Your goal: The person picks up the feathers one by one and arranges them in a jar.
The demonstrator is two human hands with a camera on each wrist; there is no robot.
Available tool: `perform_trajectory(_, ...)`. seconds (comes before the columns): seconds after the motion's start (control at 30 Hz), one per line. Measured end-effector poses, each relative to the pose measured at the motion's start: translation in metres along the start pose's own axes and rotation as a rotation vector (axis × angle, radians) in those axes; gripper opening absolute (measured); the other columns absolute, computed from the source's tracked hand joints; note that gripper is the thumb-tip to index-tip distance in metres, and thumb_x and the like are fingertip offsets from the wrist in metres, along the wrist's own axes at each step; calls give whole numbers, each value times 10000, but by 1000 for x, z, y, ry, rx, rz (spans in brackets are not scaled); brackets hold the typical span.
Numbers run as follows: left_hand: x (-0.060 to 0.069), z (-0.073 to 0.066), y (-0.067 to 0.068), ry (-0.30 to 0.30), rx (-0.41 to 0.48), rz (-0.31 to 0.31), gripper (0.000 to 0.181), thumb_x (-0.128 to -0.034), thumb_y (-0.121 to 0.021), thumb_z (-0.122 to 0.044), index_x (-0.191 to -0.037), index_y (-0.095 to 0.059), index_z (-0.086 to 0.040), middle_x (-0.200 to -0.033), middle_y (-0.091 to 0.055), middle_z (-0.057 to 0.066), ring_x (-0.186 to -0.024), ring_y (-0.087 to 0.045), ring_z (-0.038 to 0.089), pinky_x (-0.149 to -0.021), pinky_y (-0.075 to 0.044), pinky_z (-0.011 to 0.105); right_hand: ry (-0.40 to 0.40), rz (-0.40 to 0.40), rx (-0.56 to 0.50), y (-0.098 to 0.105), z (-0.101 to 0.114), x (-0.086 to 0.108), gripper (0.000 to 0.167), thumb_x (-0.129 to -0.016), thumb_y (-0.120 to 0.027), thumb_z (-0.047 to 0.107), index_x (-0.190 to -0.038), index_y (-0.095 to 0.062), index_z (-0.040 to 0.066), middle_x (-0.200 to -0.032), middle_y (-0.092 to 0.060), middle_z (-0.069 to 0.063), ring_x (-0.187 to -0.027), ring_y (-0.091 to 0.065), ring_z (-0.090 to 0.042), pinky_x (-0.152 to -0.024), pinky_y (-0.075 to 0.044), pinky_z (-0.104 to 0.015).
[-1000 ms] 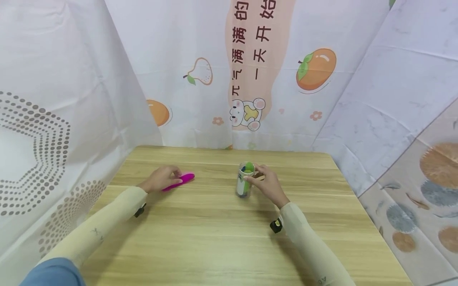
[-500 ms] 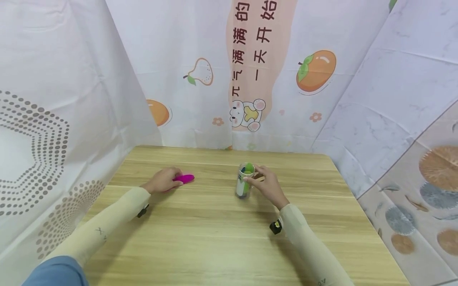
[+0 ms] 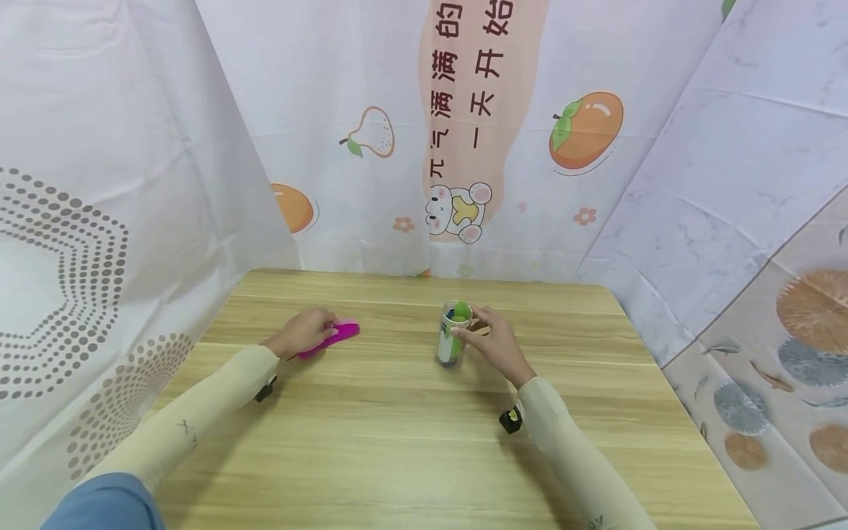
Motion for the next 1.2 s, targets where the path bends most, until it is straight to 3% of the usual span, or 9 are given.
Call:
perform_trajectory(0.3,-3,1,10,-4,104,-41,107,-957,-742,-175,-960,-748,-68,-889,-715,12,-796,-628,162,-745,-533,385,7,-2,2,0,1,0,676,-914,-740,540,-1486,-564,225,-1225,-617,-35,-1092,-611,-291,-872,-536,-483)
perform_trajectory(0.57,-2,-16,23,-42,172,-92,174,-981,-704,-151,-1095,-746,-26,-945,-730,32,-854,-656,158,-779,-535,372,-11,-14,4,1,-2,0,720,-898,-744,569,-1494,-555,212,-1209,-620,-28,-1091,-612,-329,-846,-542,-482)
perform_trajectory(0.87,-3,-29,35,-48,220,-105,95,-964,-724,-167,-985,-748,-78,-889,-717,3,-694,-581,123,-622,-476,292,0,-14,2,1,-3,-1,700,-899,-747,562,-1484,-567,223,-1209,-621,-32,-1084,-613,-305,-851,-541,-490)
perform_trajectory(1.2,-6,-47,49,-82,250,-126,108,-972,-719,-193,-1004,-747,-94,-884,-724,-21,-693,-564,122,-654,-463,312,5,-7,0,0,-2,-1,677,-900,-743,564,-1469,-582,233,-1189,-613,-33,-1078,-613,-305,-839,-538,-478)
Point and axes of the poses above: each hand's wrist, its own x-axis away from the middle knuckle, its own y-axis out of the back of the hand, z = x × y, the point moved 8 cm from there along -x, towards the middle knuckle
